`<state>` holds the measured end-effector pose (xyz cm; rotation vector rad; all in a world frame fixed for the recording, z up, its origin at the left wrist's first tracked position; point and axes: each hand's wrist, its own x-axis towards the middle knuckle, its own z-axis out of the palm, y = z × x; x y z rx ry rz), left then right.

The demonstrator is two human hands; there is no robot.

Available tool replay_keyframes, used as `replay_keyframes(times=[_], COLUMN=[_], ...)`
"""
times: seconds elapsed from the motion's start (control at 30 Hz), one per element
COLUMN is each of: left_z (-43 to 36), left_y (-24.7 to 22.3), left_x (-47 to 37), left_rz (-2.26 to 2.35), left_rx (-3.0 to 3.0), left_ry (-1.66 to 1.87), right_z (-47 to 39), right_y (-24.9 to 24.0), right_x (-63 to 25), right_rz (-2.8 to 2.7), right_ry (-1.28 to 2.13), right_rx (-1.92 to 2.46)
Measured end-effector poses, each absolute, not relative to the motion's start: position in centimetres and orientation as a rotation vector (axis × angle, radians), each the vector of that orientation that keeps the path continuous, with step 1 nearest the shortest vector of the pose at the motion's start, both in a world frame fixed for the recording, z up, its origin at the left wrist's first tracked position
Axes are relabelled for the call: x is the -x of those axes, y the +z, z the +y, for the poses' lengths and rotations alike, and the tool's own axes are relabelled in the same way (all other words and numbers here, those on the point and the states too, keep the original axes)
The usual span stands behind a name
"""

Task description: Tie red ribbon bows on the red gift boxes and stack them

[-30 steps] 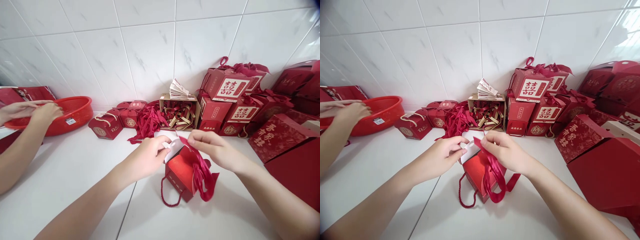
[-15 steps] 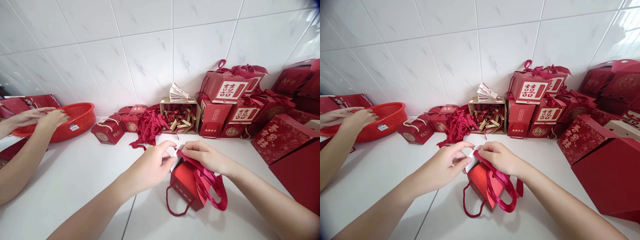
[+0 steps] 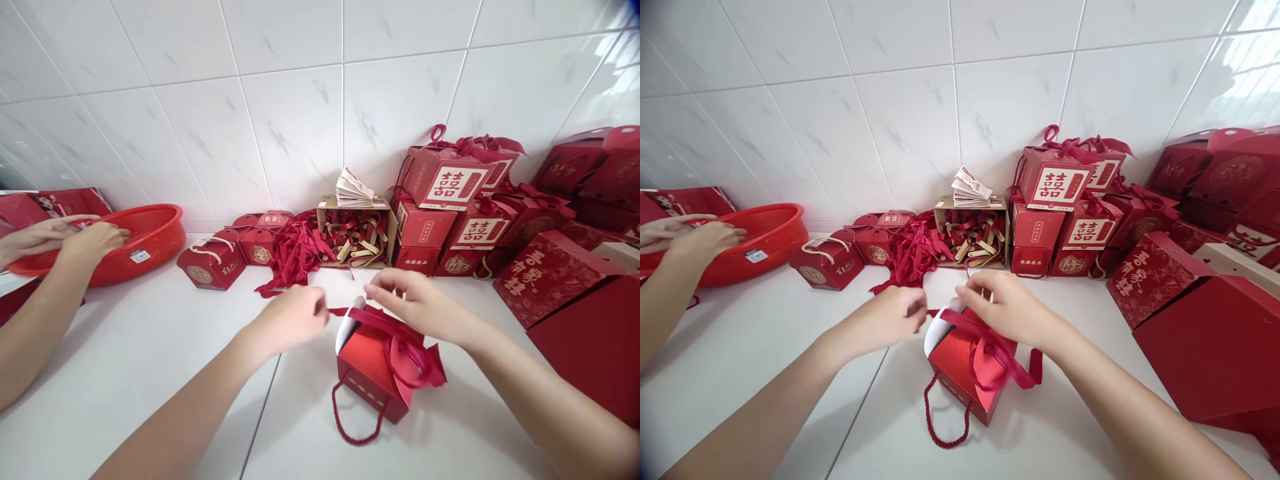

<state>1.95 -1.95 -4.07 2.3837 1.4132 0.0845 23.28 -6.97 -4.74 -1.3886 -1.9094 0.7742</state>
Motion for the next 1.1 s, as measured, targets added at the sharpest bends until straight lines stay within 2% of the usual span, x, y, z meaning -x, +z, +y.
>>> replay_keyframes(times=[0.1, 0.23, 0.33, 0.43, 0.57, 0.7, 0.93, 1.1], left_z=[-1.0, -0.1, -0.1, -1.3, -4.0, -4.7, -1.7, -0.8], left_y=[-3.2, -3.1, -5.2, -8.1, -10.3, -10.0, -10.0, -10.9], left_x=[-0.6, -0.8, -2.5, -4.0, -4.0, -2.6, 0.4, 0.5], left_rz=[1.686, 1.271, 0.814, 0.644, 0.776, 0.89, 1.126, 1.075], left_rx=[-2.588, -2.504, -2.245, -2.05, -1.916, -1.931, -2.078, -2.014], left_ry=[-0.064, 0.317, 0.535, 0.502, 0.532, 0.476, 0.397, 0.279], right_z=[-8.7, -12.3, -14.1, -14.3, -13.0, -11.9, -12.2, -12.7], right_y=[-3.0, -2.8, -4.7, -7.4, -10.1, -10.5, -10.3, -11.3], right_x=[-24.9, -26.3, -26.3, -25.9, -25.4, -25.5, -29.6, -31.0], right_rz=[-1.815, -1.788, -1.772, -1.703, -1.496, -1.318, -1.328, -1.331], right_ry=[0.544, 0.408, 0.605, 0.925, 1.122, 1.384, 1.37, 1.53], right_rx=[1.519, 1.818, 2.046, 1.894, 1.536, 1.372, 1.469, 1.469])
